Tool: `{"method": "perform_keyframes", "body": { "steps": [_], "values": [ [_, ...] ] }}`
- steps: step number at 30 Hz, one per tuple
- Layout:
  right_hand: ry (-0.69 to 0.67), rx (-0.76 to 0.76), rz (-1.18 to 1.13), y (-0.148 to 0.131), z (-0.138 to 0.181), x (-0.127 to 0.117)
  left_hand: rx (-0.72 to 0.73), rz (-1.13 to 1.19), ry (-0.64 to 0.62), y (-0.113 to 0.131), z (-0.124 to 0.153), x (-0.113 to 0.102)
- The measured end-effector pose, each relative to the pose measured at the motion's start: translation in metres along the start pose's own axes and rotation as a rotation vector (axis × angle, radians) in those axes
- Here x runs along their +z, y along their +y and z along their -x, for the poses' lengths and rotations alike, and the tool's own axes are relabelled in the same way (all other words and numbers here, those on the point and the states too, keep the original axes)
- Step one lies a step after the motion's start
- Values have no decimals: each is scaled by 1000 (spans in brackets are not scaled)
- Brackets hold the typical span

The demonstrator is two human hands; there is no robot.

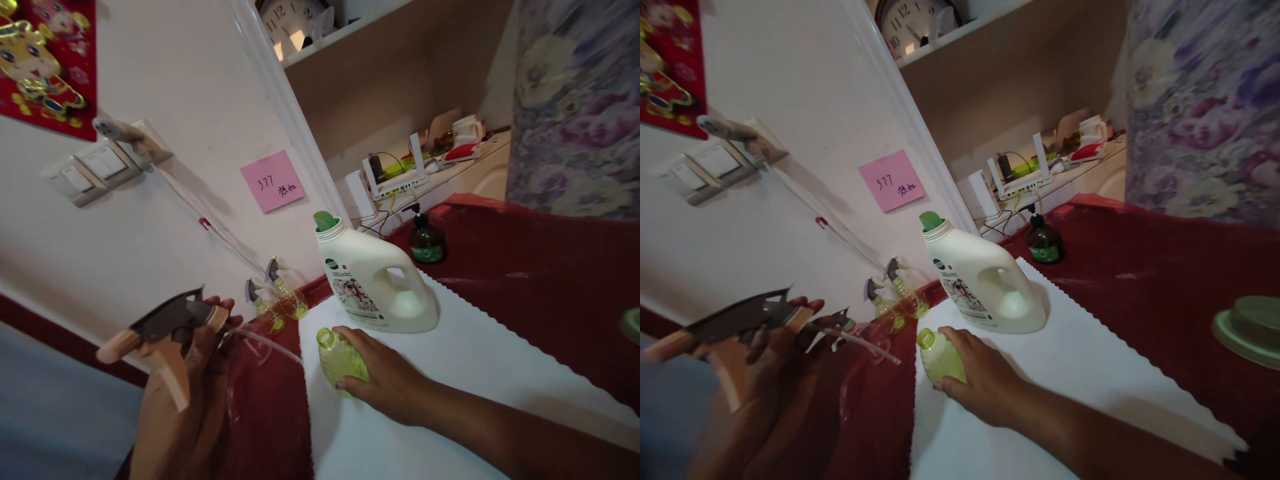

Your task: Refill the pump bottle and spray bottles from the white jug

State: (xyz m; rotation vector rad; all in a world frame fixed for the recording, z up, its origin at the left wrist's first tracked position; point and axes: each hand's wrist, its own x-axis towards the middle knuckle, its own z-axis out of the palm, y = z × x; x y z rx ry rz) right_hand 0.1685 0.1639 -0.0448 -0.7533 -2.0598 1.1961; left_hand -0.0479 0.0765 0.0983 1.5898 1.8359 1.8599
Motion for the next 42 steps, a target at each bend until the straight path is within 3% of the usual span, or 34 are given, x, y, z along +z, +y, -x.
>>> {"method": "perform_keyframes", "body": {
  "steps": [3,8,14,17,24,35,42],
  "values": [
    [1,1,4,-1,0,0,-32,189,48,23,-2,23],
    [-5,-1,13,-3,-1,-2,-44,401,-6,42,3,54],
    [-1,6,19,-7,0,-4,-105,305,25,38,10,72],
    [7,11,24,-8,0,-4,-220,295,-13,29,21,82],
    [19,3,34,-9,0,-4,-434,472,-161,-26,50,92],
    [30,-7,35,-6,-1,-3,-472,466,-290,-49,59,87],
    [29,-13,12,-5,0,-2,-450,416,-273,-50,59,87]
  ]
}}
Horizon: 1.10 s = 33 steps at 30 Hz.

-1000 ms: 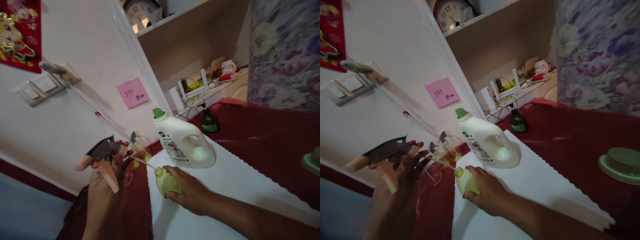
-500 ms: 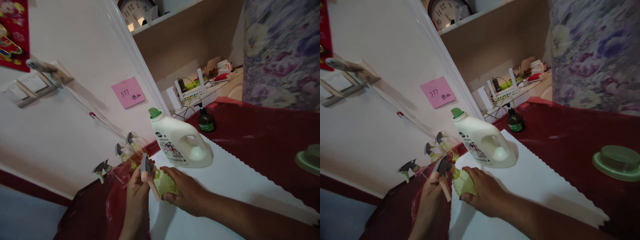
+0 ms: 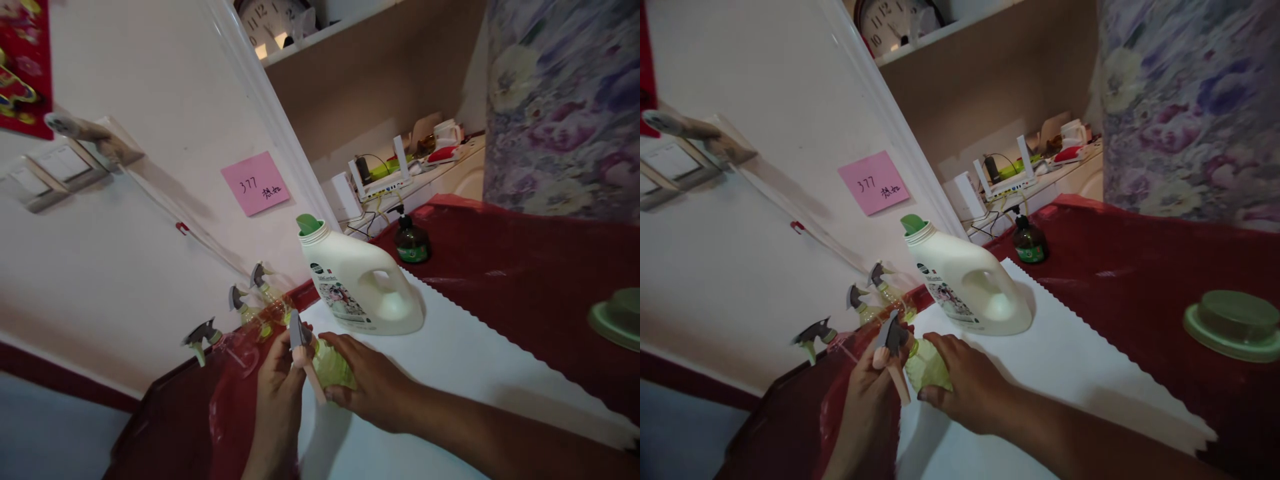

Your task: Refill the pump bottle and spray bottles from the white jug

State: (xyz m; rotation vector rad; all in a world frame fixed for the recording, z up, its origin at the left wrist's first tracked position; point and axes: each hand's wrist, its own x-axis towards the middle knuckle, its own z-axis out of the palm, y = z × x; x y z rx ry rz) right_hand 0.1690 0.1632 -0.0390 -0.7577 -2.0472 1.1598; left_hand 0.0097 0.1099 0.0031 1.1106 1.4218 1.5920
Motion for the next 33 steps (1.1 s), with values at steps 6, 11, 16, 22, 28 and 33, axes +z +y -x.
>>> {"method": "perform_keyframes", "body": {
  "steps": [6,11,16,22,28,33],
  "values": [
    [-17,-40,-50,9,2,0,46,4,-30,-7,-2,3],
    [-52,-84,-62,10,0,-16,109,-37,-43,-10,-2,8],
    [-9,-365,85,-27,-18,-53,180,-2,-44,-12,1,17],
    [-280,-549,369,-62,-47,-78,238,23,9,-16,6,24],
    [-385,-605,545,-80,-67,-84,220,188,23,-24,14,29],
    [-377,-564,598,-83,-71,-79,251,163,65,-22,13,31]
  ]
}}
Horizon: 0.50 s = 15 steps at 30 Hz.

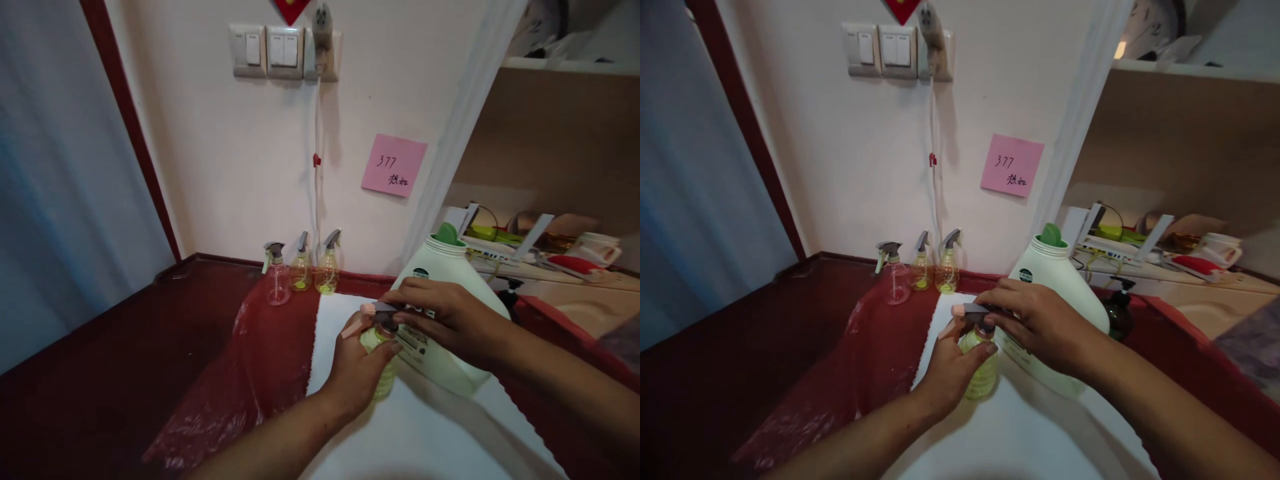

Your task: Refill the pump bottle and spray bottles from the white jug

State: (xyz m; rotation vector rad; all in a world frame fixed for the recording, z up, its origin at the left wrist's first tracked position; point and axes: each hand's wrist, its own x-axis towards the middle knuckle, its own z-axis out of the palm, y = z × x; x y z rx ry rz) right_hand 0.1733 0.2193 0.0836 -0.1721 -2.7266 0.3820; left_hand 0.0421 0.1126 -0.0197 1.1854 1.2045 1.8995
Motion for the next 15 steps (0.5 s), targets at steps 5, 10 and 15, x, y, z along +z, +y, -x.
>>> {"method": "perform_keyframes", "body": {
  "steps": [5,10,15],
  "values": [
    [35,36,17,-1,3,8,-51,117,-3,-1,-2,3],
    [69,94,-15,-4,3,9,-117,234,7,-1,1,4],
    [8,240,-33,-10,-3,7,-114,253,35,-1,1,6]
  ]
}}
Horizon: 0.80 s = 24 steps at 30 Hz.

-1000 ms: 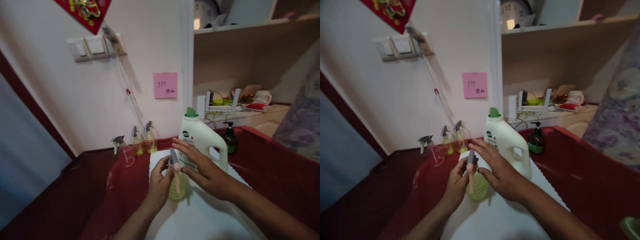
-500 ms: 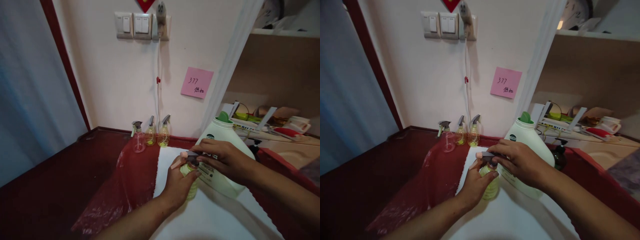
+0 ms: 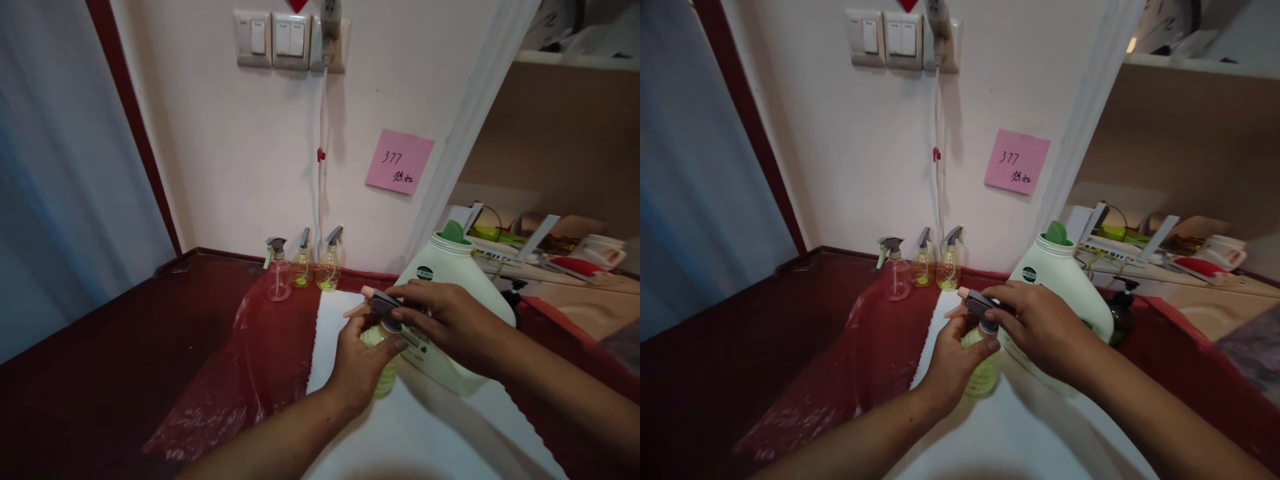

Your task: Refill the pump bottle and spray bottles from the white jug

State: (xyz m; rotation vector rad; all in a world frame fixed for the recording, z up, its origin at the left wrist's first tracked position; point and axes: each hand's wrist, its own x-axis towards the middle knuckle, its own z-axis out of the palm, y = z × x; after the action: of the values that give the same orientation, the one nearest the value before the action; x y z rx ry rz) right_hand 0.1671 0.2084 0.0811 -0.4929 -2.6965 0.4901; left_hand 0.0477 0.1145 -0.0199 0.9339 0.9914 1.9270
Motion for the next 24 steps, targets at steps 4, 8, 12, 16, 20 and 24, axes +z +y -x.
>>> {"method": "perform_keyframes", "body": {
  "steps": [4,8,12,16,20,24],
  "values": [
    [3,96,31,-4,-1,3,2,-6,18,-2,-2,1],
    [22,99,64,-4,0,7,-26,-19,84,-4,-2,3],
    [26,108,56,-2,1,8,-36,-60,114,-6,0,5],
    [22,98,41,0,2,7,22,-136,37,-9,1,-1],
    [0,87,17,0,2,6,19,-237,-101,-8,0,-11],
    [14,88,15,-1,2,7,-46,-109,-125,-4,-4,-10]
  ]
}}
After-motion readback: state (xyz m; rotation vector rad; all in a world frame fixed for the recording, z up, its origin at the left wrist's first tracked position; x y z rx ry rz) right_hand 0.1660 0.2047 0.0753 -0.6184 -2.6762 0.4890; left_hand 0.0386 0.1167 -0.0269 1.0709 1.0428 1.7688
